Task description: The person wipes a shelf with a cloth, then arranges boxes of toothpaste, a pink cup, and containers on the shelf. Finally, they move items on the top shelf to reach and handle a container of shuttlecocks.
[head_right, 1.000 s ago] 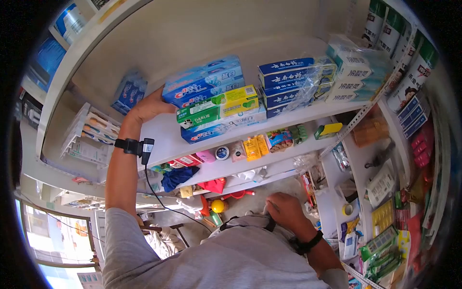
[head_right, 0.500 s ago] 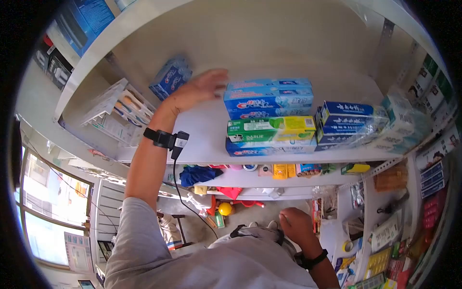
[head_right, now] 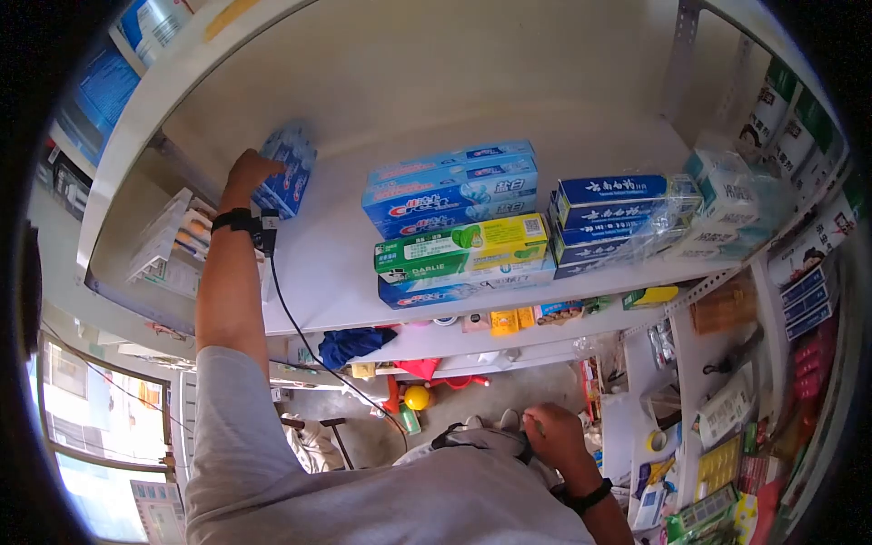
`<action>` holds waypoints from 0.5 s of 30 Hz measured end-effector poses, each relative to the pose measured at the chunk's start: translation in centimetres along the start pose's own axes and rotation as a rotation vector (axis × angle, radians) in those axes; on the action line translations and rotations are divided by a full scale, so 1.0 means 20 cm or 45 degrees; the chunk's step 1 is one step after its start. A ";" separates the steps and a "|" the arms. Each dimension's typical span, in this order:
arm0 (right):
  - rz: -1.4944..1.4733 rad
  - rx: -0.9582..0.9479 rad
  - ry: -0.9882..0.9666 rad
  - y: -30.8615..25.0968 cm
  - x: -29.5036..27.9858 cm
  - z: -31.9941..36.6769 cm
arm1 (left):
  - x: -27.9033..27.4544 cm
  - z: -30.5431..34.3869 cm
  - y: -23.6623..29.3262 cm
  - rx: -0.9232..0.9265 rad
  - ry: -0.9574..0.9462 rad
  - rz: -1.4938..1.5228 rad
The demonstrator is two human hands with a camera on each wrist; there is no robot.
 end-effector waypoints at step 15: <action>-0.012 -0.058 -0.033 -0.04 0.02 -0.01 | 0.23 0.62 0.81 1.006 -0.422 0.498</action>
Point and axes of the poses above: each hand's wrist, its own z-axis away from the middle knuckle, its own x-axis out of the palm, y = z × x, the point moved 3 cm from there along -z, towards the middle knuckle, and after that the axes turned 15 degrees about -x, right-handed, at the moved point
